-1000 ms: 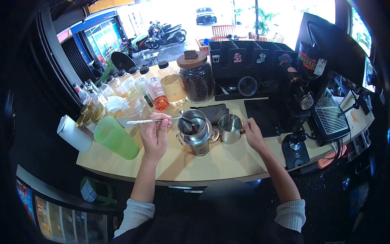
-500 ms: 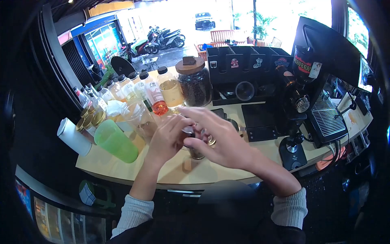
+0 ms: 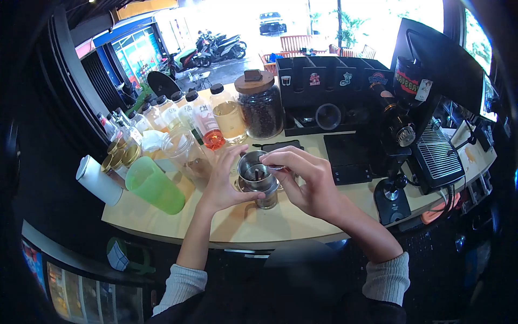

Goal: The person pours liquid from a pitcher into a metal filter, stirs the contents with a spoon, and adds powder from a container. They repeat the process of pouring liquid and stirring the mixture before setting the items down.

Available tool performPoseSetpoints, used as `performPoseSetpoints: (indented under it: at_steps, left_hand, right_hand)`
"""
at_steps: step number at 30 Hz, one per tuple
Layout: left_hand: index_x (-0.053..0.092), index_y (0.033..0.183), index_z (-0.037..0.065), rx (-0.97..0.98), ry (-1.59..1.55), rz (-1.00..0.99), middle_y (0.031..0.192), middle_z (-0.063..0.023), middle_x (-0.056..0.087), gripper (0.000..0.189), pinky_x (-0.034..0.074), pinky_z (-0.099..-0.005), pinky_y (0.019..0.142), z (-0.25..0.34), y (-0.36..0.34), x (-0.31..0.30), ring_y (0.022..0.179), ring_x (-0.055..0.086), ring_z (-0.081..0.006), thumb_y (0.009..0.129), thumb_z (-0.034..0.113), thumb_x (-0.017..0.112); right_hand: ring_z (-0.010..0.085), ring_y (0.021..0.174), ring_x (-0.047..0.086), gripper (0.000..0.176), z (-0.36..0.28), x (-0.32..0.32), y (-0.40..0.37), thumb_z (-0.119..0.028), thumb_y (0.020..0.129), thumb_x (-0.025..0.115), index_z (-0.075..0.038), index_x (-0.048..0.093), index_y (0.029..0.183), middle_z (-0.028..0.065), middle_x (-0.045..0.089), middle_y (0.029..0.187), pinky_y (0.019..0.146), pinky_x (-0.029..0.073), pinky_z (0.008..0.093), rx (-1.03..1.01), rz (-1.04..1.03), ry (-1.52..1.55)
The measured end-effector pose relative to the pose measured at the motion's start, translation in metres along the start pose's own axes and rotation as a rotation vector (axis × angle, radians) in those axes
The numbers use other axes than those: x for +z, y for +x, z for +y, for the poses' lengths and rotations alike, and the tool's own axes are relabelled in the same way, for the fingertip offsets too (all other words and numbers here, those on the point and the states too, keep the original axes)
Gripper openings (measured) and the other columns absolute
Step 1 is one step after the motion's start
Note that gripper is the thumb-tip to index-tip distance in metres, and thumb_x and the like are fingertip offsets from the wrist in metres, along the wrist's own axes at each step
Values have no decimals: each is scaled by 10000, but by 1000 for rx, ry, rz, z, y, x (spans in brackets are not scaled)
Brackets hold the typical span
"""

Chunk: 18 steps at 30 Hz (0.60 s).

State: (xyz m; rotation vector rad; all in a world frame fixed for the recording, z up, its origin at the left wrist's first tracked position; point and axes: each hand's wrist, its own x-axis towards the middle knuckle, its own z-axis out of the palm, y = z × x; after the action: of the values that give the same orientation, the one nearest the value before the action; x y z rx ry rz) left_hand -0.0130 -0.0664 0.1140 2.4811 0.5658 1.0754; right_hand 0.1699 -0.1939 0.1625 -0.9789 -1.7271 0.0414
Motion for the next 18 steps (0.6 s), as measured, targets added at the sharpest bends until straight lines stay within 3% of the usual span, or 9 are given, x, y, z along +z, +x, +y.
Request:
performPoseSetpoints:
  at_steps: [11,18]
  left_hand:
    - [541,1168,42,-57,-93,19,1166,-103,534,770,444,-389,976,-6,5,14,1122,545,-267,549,335,893]
    - [546,1180,44,-26,-312,131,1237,-108,505,757,450,-377,987,-8,7,15,1156,536,-267,532,221,895]
  right_hand:
    - [179,853,673,147,13,10,-15,50,831,633,2,619,969,120,673,994,683,550,270,149,26,79]
    - [169,984,621,107,14,7,-22,-12,947,484,24,529,1038,148,596,1102,844,504,296,219,-16,500]
